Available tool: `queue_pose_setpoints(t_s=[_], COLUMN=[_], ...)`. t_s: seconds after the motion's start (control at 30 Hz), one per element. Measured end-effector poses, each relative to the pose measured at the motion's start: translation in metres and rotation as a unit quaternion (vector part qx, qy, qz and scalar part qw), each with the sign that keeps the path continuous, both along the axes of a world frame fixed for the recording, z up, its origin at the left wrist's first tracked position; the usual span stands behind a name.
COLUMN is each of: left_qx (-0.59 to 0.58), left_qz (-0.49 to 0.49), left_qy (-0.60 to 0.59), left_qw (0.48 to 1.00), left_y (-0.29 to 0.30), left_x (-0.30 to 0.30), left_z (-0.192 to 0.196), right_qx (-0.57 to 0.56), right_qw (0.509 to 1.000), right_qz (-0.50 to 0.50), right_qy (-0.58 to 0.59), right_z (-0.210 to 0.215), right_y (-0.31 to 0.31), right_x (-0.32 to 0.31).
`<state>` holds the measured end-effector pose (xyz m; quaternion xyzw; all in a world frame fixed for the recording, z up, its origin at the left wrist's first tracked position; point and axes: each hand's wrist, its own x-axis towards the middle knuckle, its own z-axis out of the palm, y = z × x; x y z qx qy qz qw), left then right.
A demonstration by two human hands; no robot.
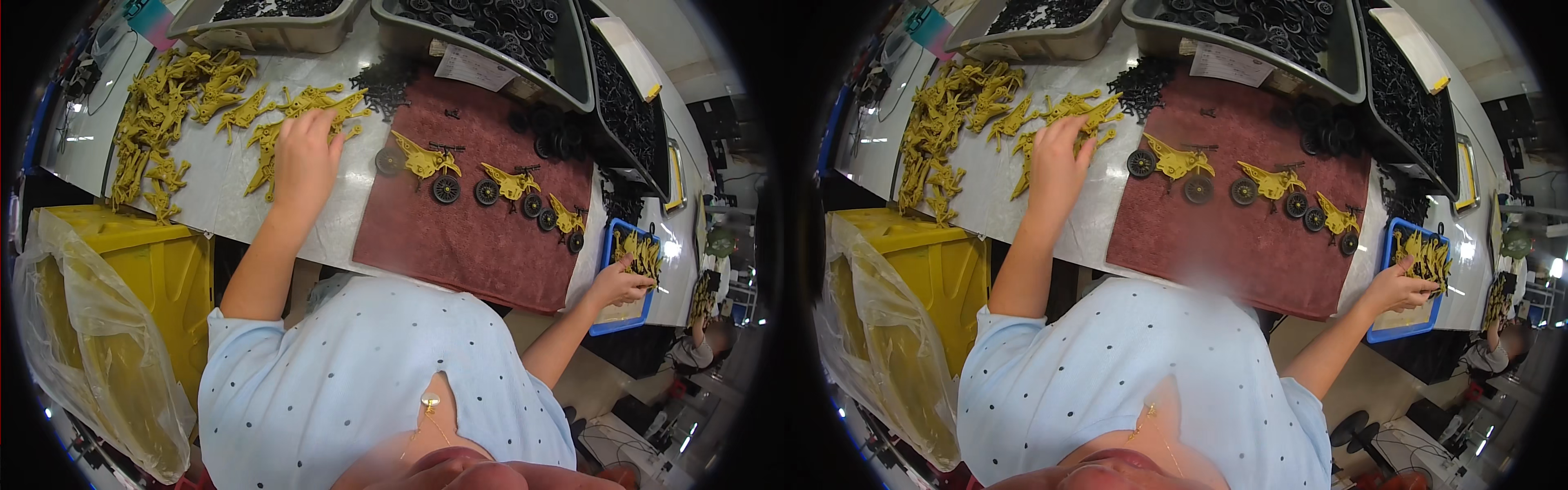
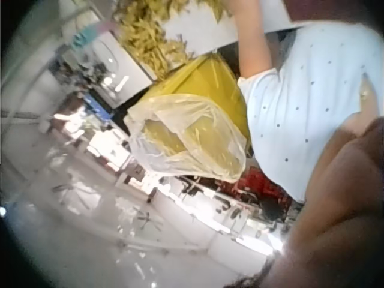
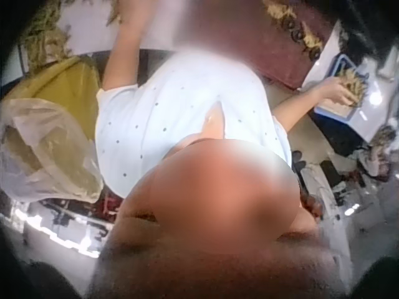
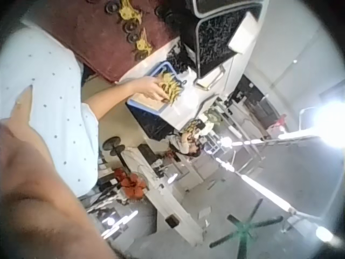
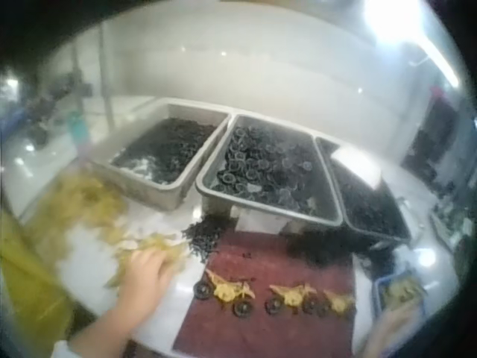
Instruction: The person assembles toy motorcycles by attaching wheels and handlebars to frames by hand, places the assembled motorcycles into a tray, and lays out additional motorcycle frames on a cloth mat to attach small parts.
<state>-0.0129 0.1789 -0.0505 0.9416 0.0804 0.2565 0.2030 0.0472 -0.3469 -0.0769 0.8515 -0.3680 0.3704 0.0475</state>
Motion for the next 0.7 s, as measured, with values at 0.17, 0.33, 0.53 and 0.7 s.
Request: queue_pose_setpoints(t_s=[0.17, 0.33, 0.53, 0.7], left_qx=[0.044, -0.012, -0.601, -0.797], left_qz=[-0.007, 0.013, -0.062, -0.194], left_qy=[0.003, -0.051, -0.13, 0.032], left_qw=[0.999, 0.999, 0.786, 0.571], left_y=[0.016, 0.012, 0.003, -0.054], left_x=[0.022, 0.023, 0.015, 0.006], left_z=[-0.011, -0.005, 0.019, 0.045], right_qx=[-0.027, -0.007, 0.112, 0.503], right_qw=[0.975, 0.941, 0.892, 0.624], right_qz=[0.192, 0.31, 0.409, 0.596], right_qy=[-0.111, -0.134, -0.157, -0.045], right_z=[0.022, 0.035, 0.056, 0.072], right_y=[0.044, 0.08, 0.134, 0.193], right_x=[-0.006, -0.015, -0.026, -0.041])
